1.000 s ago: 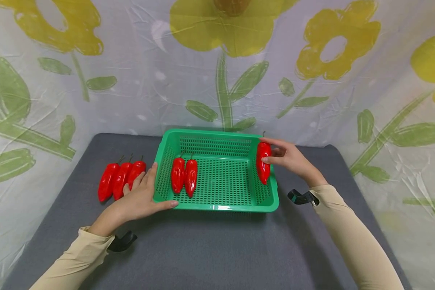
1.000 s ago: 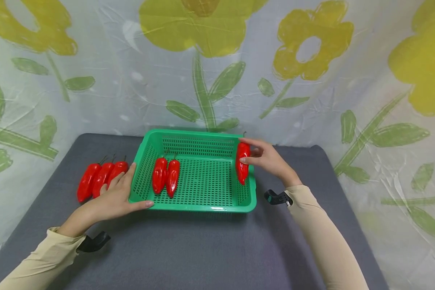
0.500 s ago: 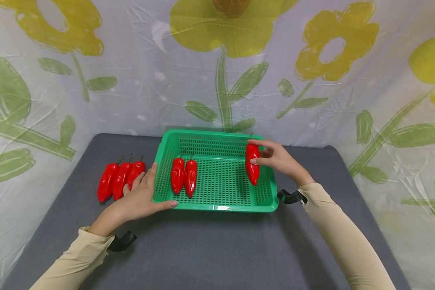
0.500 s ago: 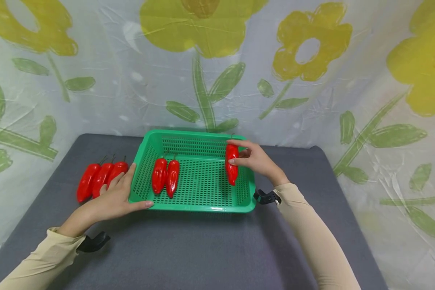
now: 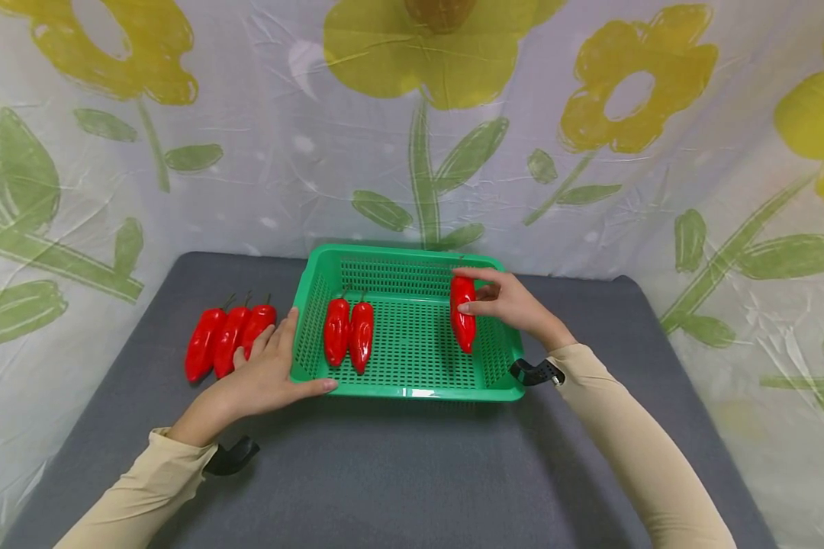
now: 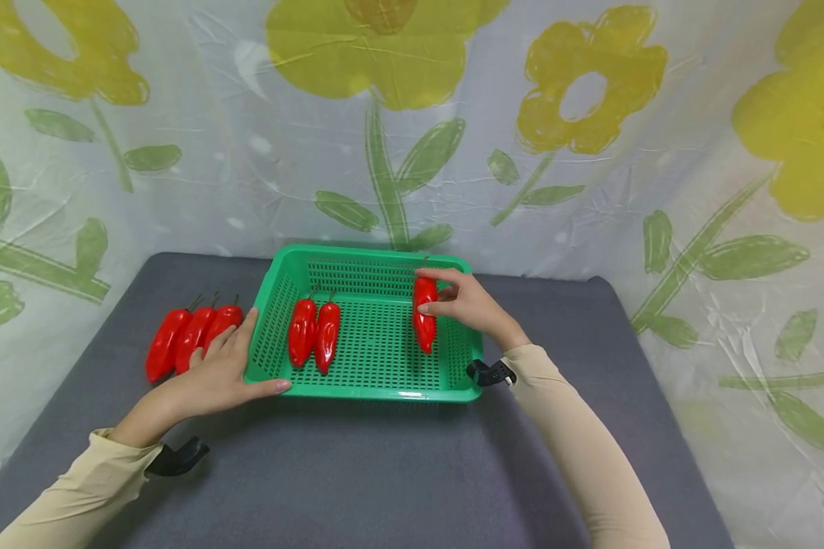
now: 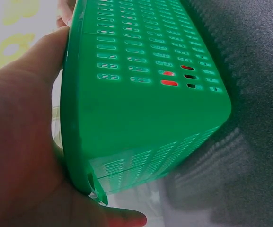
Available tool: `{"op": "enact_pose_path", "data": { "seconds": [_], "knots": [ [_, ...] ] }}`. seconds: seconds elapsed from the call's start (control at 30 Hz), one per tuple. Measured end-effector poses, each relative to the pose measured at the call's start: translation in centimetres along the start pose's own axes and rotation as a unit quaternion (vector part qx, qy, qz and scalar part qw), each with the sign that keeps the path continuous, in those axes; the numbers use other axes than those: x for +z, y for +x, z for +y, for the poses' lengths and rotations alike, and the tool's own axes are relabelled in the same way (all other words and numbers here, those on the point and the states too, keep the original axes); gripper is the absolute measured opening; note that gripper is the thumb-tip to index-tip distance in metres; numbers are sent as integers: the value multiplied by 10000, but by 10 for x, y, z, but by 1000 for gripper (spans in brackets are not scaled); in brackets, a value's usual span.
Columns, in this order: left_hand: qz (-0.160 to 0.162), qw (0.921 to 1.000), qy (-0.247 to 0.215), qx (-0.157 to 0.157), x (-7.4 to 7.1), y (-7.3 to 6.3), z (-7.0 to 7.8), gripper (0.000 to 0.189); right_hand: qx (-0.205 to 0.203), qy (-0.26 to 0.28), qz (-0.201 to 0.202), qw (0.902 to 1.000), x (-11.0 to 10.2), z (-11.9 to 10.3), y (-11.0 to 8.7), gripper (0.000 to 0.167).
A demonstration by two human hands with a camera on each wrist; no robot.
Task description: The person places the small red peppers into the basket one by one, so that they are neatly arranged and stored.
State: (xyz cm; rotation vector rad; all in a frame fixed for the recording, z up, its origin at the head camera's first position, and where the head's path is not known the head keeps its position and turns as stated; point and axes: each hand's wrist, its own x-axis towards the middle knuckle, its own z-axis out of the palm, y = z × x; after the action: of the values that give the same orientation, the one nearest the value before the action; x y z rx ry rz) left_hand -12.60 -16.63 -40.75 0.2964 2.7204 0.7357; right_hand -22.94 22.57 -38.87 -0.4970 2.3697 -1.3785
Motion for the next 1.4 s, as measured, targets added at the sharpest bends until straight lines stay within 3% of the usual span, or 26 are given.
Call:
{"op": "enact_pose_path", "data": {
  "seconds": [0.3,0.93,1.4],
  "knots": [
    [14,10000,-2,31,0,1,0,132,49,-171,2,9998,8,1,8,63],
    [10,10000,-39,-6,2,1,-2,133,57,163,-122,9998,35,6,23,63],
    [17,10000,2,0,1,1,-1,134,335,143,10,9993,38,5,33,61]
  ]
}}
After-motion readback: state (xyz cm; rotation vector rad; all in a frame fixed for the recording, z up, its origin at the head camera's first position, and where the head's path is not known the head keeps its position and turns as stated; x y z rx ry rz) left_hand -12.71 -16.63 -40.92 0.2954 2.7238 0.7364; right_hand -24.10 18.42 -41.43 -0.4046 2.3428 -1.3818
